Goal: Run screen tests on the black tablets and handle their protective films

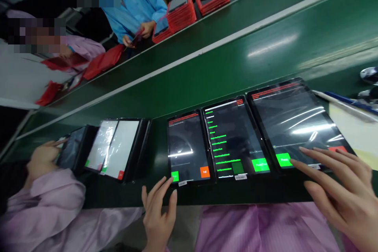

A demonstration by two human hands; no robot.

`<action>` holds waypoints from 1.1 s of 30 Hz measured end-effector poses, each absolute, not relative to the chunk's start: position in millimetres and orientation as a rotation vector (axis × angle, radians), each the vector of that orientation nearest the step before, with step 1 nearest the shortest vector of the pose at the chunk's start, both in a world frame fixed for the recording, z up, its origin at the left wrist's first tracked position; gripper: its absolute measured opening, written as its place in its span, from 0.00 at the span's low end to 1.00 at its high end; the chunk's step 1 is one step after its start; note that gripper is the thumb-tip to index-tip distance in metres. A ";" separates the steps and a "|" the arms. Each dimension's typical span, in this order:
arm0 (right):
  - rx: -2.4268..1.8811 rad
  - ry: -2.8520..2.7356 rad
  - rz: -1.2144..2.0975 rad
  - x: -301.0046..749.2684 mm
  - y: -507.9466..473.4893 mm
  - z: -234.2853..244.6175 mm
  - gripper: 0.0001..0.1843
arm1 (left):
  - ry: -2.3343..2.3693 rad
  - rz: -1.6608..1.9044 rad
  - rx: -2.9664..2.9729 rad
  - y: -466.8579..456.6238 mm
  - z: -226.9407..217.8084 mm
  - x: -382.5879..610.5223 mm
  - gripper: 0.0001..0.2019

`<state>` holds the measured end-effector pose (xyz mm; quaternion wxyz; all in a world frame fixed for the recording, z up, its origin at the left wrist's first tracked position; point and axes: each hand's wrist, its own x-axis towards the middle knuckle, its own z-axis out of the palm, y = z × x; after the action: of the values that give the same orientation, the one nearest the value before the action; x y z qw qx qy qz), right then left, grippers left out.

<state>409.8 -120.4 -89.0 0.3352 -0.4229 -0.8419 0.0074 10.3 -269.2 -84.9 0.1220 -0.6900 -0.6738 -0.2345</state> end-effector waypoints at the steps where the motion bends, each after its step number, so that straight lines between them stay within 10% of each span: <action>1: -1.112 -2.167 0.052 408.6 -120.0 -89.1 0.36 | -1.979 -0.683 -1.991 -273.3 -86.7 8.2 0.11; 13: -1.133 -2.304 0.051 395.8 -25.0 -44.3 0.24 | -2.124 -0.861 -1.870 -219.5 -78.1 -44.7 0.14; 20: -1.290 -2.537 -0.032 367.9 51.1 -70.0 0.40 | -2.576 -0.635 -2.050 -95.4 -64.1 -54.9 0.18; 33: -1.132 -2.596 -0.193 376.7 45.3 -71.8 0.26 | -2.005 -0.500 -2.832 -35.5 -48.8 59.1 0.12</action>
<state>376.7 45.3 -71.8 0.1509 -0.3941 -0.9041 -0.0673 59.1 -35.5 -48.8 -0.1808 -0.7945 -0.5625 -0.1402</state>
